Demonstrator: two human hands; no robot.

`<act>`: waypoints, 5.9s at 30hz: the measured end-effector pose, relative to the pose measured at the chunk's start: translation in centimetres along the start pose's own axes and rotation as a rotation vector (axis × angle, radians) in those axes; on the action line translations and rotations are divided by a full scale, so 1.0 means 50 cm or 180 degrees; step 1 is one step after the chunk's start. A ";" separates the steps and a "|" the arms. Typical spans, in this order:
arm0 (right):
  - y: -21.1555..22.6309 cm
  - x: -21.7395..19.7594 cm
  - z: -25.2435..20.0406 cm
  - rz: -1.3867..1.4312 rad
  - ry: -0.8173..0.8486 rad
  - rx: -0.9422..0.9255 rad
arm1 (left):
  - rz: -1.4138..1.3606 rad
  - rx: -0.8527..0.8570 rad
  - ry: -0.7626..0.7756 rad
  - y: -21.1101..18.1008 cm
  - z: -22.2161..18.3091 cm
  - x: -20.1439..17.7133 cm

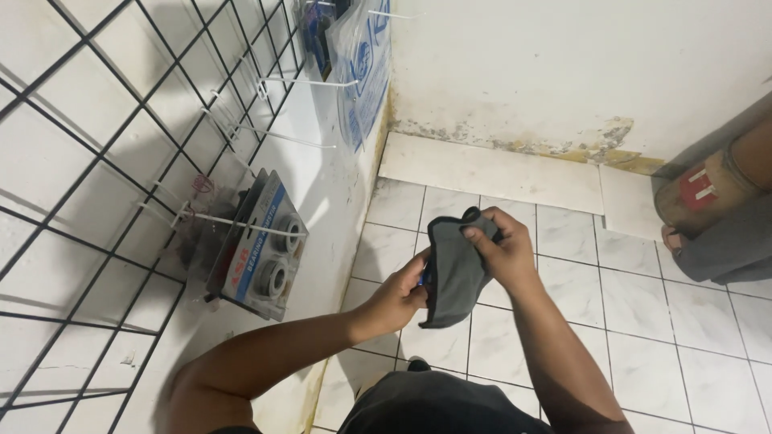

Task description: Cleaning a packaged car part box with a cloth to remove dust.

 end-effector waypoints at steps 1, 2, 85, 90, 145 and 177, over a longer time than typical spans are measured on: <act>-0.003 0.011 -0.004 -0.0001 0.0006 -0.0004 | 0.0001 0.0005 -0.0005 -0.004 0.004 -0.004; -0.014 0.013 -0.008 0.0307 -0.0174 0.0102 | -0.0028 0.0000 -0.0001 -0.007 0.008 -0.007; -0.057 0.111 -0.026 -0.0136 0.0090 0.0824 | -0.0843 0.0823 0.0005 0.085 0.007 -0.094; -0.052 0.129 -0.027 -0.0253 -0.0113 0.0768 | -0.0725 0.0677 -0.0022 0.069 0.002 -0.093; -0.143 0.130 0.071 0.1115 -0.0611 0.0930 | -0.1005 -0.0019 -0.1030 0.136 0.039 -0.172; -0.111 0.101 0.007 0.0998 -0.0799 0.0895 | -0.1075 0.0066 -0.0742 0.114 0.034 -0.130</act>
Point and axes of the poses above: each hand's wrist, its own z-axis towards the middle knuckle, its own x-axis out of the palm, y = z × x, the point moved 9 cm from there along z, towards the middle knuckle, and after that the axes turned 12 degrees about z, right-handed, at the moved point
